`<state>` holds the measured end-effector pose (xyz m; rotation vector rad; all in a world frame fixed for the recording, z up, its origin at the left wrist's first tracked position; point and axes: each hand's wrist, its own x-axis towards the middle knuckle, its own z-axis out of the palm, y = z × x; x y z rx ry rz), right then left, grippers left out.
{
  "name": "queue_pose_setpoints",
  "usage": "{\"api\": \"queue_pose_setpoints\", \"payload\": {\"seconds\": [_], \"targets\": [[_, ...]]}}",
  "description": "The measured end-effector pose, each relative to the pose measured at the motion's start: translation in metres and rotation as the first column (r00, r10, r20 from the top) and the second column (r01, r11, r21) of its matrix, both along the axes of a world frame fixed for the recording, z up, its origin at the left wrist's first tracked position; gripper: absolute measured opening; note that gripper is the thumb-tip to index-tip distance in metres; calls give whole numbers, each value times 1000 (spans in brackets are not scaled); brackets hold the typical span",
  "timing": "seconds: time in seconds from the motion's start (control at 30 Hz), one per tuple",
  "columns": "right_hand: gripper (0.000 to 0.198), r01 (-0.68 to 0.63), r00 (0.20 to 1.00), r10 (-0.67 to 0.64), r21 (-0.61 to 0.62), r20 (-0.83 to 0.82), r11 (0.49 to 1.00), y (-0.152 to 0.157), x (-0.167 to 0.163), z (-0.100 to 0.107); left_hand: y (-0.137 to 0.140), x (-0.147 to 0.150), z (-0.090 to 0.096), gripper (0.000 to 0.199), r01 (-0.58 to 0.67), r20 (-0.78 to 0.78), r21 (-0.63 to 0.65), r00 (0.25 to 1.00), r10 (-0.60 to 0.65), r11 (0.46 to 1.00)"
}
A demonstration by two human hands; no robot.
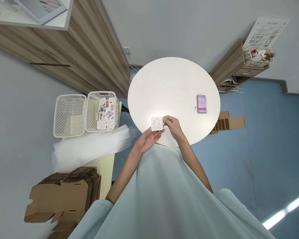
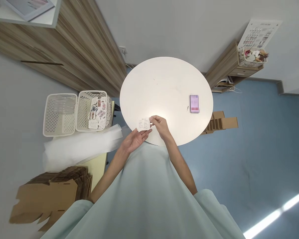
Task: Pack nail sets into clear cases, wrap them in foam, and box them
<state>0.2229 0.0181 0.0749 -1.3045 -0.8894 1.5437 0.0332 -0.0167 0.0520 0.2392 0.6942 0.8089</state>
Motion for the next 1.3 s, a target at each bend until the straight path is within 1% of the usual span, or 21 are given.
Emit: {"api": "queue_pose_setpoints", "payload": {"seconds": [0.07,0.13,0.2,0.27,0.33,0.4,0.47,0.6,0.67,0.73,0.83,1.03,1.17,1.3], "targets": [[38,-36,998,35,-13,-51,999,0,-6,2,1,-3,4,61,30,12,43,999,-31,999],[40,-53,998,53,-27,-34,998,1,-10,1,3,-5,7,64,45,-29,82,999,-42,996],[41,-42,998,44,-34,50,999,1,-14,-2,6,-7,8,64,48,-98,114,994,-37,992],[40,18,985,-13,-26,170,999,1,-17,-7,8,-8,6,62,33,-180,123,984,-11,992],[38,89,959,-83,-10,271,996,0,-20,-9,10,-9,3,60,4,-272,104,962,25,995],[38,111,942,-103,-8,319,994,-1,-23,-9,11,-10,-1,59,-41,-367,84,927,69,996],[39,90,942,-83,-6,324,996,-3,-27,-7,11,-10,-5,59,-80,-454,96,883,115,992],[37,78,936,-80,18,343,997,-4,-38,-6,9,-9,-11,66,-106,-585,208,783,211,972],[33,78,923,-75,6,377,997,-5,-44,-7,8,-9,-13,69,-102,-632,260,734,249,960],[29,79,909,-71,-2,411,997,-5,-47,-10,7,-10,-14,72,-97,-656,283,706,266,954],[30,81,909,-79,12,410,997,-5,-45,-13,6,-15,-14,72,-113,-643,267,718,264,957],[41,41,953,-38,-3,299,999,-1,-28,-14,4,-22,-13,59,-138,-616,170,758,214,976],[44,20,958,-15,-16,287,1000,0,-22,-16,5,-20,-14,57,-132,-610,165,765,206,977],[45,32,955,-20,-36,295,999,-1,-18,-17,6,-17,-13,54,-111,-630,183,749,203,977]]}}
